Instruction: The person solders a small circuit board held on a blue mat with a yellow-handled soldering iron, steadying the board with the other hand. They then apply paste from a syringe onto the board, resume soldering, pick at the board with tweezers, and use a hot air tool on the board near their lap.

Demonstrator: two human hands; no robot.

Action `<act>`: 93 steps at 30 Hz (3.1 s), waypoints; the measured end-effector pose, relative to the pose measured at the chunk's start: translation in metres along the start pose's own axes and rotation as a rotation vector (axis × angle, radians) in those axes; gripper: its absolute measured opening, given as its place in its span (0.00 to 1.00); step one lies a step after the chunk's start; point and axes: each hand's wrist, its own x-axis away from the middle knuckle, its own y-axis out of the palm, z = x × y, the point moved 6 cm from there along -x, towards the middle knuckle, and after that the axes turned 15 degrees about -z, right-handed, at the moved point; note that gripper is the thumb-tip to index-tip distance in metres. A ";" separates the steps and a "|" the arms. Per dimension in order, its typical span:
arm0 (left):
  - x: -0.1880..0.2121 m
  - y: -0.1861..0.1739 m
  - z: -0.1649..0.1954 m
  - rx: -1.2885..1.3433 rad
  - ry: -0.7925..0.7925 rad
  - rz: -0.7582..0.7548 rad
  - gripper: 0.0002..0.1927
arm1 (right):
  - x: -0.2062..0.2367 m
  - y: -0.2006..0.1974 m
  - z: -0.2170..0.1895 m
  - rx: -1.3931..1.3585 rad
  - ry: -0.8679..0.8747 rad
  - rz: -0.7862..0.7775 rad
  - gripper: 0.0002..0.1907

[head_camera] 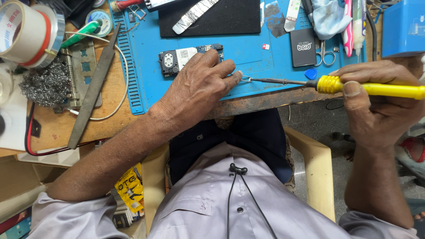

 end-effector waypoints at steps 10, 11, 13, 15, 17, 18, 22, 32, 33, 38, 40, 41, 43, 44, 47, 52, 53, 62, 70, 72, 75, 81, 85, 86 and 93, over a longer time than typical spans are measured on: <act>-0.001 0.000 -0.001 0.030 0.003 0.005 0.13 | -0.003 0.001 -0.004 0.012 -0.011 -0.016 0.07; -0.001 0.000 -0.001 0.023 0.005 0.010 0.14 | -0.004 0.001 -0.005 0.030 -0.013 -0.031 0.07; 0.000 -0.002 -0.001 0.023 0.008 0.019 0.14 | -0.003 0.000 -0.007 0.005 -0.025 -0.011 0.07; 0.000 -0.003 -0.001 0.035 0.010 0.031 0.13 | -0.001 -0.003 -0.007 -0.050 -0.043 0.037 0.06; 0.000 -0.002 -0.001 0.046 0.010 0.011 0.13 | 0.000 -0.003 -0.008 -0.047 -0.047 0.042 0.07; 0.000 -0.002 -0.001 0.052 0.009 0.000 0.13 | 0.000 -0.002 -0.008 -0.032 -0.044 0.032 0.07; 0.000 -0.003 -0.001 0.028 0.005 0.007 0.13 | 0.001 -0.001 -0.008 0.029 -0.030 0.010 0.07; 0.000 -0.004 -0.001 0.035 0.004 0.003 0.13 | -0.003 0.000 -0.007 0.065 -0.026 -0.023 0.06; 0.000 -0.004 -0.001 0.042 0.004 -0.001 0.13 | -0.003 0.000 -0.007 0.068 -0.026 -0.023 0.06; 0.000 -0.005 -0.001 0.035 0.006 0.011 0.13 | -0.002 0.000 -0.007 0.057 -0.024 -0.012 0.06; -0.001 -0.004 -0.001 0.027 0.006 0.011 0.14 | -0.001 0.001 -0.008 0.046 -0.019 -0.006 0.06; -0.001 -0.004 0.000 0.041 0.007 0.006 0.13 | -0.001 0.001 -0.008 0.036 -0.014 -0.005 0.06; -0.001 -0.004 0.000 0.043 0.010 0.004 0.13 | -0.001 0.001 -0.008 0.032 -0.009 -0.003 0.06; -0.001 -0.004 0.000 0.033 0.013 0.007 0.12 | -0.001 0.001 -0.009 0.039 -0.009 -0.003 0.06; -0.001 -0.005 0.000 0.051 0.013 0.007 0.12 | -0.001 0.000 -0.009 0.030 -0.027 0.010 0.06; 0.000 -0.006 0.000 0.060 0.013 0.013 0.11 | 0.004 -0.003 -0.010 -0.019 -0.056 0.074 0.08; 0.000 -0.005 0.000 0.056 0.010 0.012 0.11 | 0.004 -0.003 -0.010 0.003 -0.061 0.064 0.09; 0.000 -0.003 0.000 0.035 0.005 0.009 0.11 | 0.005 0.000 -0.008 0.028 -0.010 0.027 0.06; 0.000 -0.005 0.000 0.025 0.004 0.006 0.11 | 0.004 0.000 -0.009 0.036 -0.003 0.023 0.06; 0.000 -0.005 0.000 0.025 0.005 0.007 0.11 | 0.005 0.000 -0.008 0.032 0.003 0.025 0.06; 0.000 -0.006 0.000 0.045 0.007 0.020 0.11 | 0.006 -0.001 -0.006 0.012 0.013 0.026 0.07; 0.000 -0.005 0.000 0.060 0.011 0.015 0.11 | 0.005 -0.002 -0.007 0.024 0.005 0.024 0.07; 0.000 -0.005 0.000 0.056 0.009 0.012 0.11 | 0.003 0.000 -0.008 0.002 -0.003 0.024 0.07; 0.000 -0.005 0.000 0.056 0.009 0.011 0.10 | 0.003 0.000 -0.009 0.009 -0.007 0.016 0.07; 0.000 -0.006 0.000 0.072 0.018 0.016 0.11 | 0.002 -0.002 -0.008 0.042 -0.013 -0.002 0.07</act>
